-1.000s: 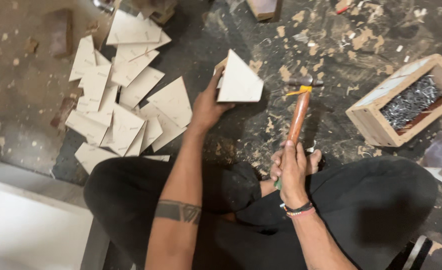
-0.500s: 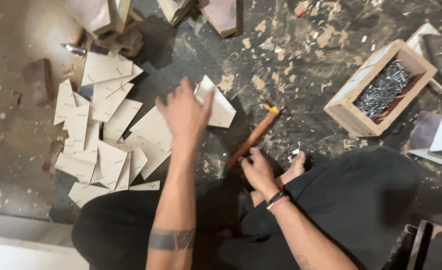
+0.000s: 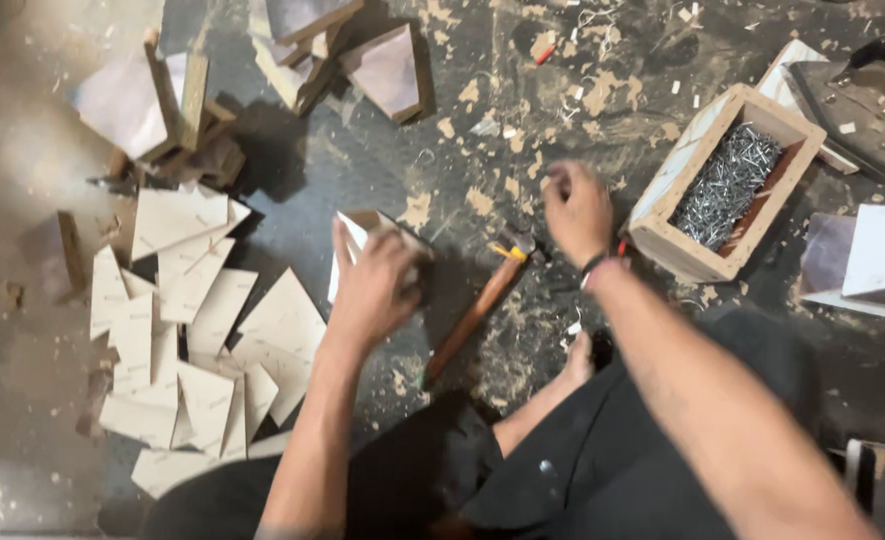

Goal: The person sits on the workshop floor hammering nails into small triangular wooden panels to assemble them into angled wooden pieces. They pick up a panel, position it against a wooden block, take nails from a wooden nail box, and drive the nails in with a hammer, setting finished pieces aside and repeating with new panels.

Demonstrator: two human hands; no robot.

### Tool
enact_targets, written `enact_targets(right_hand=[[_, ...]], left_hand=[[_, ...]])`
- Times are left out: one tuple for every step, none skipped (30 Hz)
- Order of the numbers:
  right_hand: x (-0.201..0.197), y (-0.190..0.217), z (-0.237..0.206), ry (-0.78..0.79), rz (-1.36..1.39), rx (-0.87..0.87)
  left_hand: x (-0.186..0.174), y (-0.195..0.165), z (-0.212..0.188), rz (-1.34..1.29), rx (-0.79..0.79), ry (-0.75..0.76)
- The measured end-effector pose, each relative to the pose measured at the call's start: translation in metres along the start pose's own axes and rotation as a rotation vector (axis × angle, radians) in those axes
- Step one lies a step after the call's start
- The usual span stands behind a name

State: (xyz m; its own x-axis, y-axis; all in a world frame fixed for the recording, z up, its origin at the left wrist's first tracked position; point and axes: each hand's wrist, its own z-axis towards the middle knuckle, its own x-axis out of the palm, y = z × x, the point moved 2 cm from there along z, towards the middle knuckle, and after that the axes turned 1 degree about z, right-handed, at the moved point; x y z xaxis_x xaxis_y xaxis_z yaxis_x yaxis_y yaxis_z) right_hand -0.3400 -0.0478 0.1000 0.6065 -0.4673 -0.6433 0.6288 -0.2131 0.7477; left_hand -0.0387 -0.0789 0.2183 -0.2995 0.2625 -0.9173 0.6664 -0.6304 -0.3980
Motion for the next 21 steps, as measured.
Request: enact_targets(right_hand=[[-0.002, -0.01, 0.02, 0.038, -0.123, 0.006], [-0.006, -0.017, 0.04, -0.023, -0.319, -0.166], [-0.01, -0.024, 0.054, -0.074, -0.514, -0.339], [-0.011, -0.033, 0.066, -0.055, -0.498, -0.336], [-0.009, -0.04, 0.076, -0.033, -0.478, -0.339], [-0.005, -0.046, 0.084, -0.009, -0.455, -0.349], [-0.001, -0.051, 0.088, 0.004, -0.481, -0.328], [0.003, -0.055, 0.089, 0.023, -0.508, -0.303], [0.007, -0.058, 0.089, 0.039, -0.541, -0.272], [0.011, -0.06, 0.086, 0.042, -0.575, -0.274], [0.013, -0.06, 0.083, 0.039, -0.612, -0.274], [0.014, -0.059, 0.079, 0.034, -0.649, -0.275], [0.015, -0.057, 0.074, 0.042, -0.688, -0.26], [0.015, -0.053, 0.07, 0.046, -0.729, -0.247], [0.013, -0.048, 0.065, 0.051, -0.773, -0.234], [0.013, -0.043, 0.06, 0.128, -0.676, -0.095], [0.013, -0.035, 0.056, 0.199, -0.578, 0.039], [0.014, -0.026, 0.05, 0.268, -0.479, 0.171], [0.015, -0.011, 0.042, 0.245, -0.317, 0.181], [0.018, 0.006, 0.03, 0.227, -0.154, 0.189], [0.022, 0.024, 0.02, 0.206, 0.012, 0.196]], left_hand=[[0.001, 0.0, -0.003, -0.019, 0.008, 0.044], [0.003, 0.002, -0.006, -0.037, 0.014, 0.086], [0.005, 0.004, -0.007, -0.059, 0.011, 0.132], [0.006, 0.006, -0.006, -0.106, 0.03, 0.093], [0.007, 0.009, -0.005, -0.151, 0.041, 0.051], [0.007, 0.012, -0.004, -0.192, 0.048, 0.003], [0.007, 0.016, -0.002, -0.232, 0.031, -0.009], [0.007, 0.019, 0.0, -0.274, 0.013, -0.015], [0.007, 0.021, 0.001, -0.32, 0.0, -0.02], [0.006, 0.021, 0.001, -0.292, -0.013, -0.038], [0.005, 0.021, 0.0, -0.264, -0.02, -0.057], [0.003, 0.019, -0.002, -0.236, -0.026, -0.078], [0.001, 0.017, -0.005, -0.222, -0.071, -0.07], [-0.001, 0.015, -0.009, -0.21, -0.114, -0.065], [-0.003, 0.012, -0.015, -0.201, -0.156, -0.06], [-0.007, 0.009, -0.022, -0.184, -0.142, -0.103], [-0.011, 0.006, -0.029, -0.167, -0.126, -0.152], [-0.014, 0.003, -0.036, -0.15, -0.109, -0.203], [-0.015, -0.001, -0.042, -0.154, -0.131, -0.256], [-0.015, -0.005, -0.047, -0.157, -0.157, -0.31], [-0.016, -0.008, -0.052, -0.156, -0.18, -0.366]])
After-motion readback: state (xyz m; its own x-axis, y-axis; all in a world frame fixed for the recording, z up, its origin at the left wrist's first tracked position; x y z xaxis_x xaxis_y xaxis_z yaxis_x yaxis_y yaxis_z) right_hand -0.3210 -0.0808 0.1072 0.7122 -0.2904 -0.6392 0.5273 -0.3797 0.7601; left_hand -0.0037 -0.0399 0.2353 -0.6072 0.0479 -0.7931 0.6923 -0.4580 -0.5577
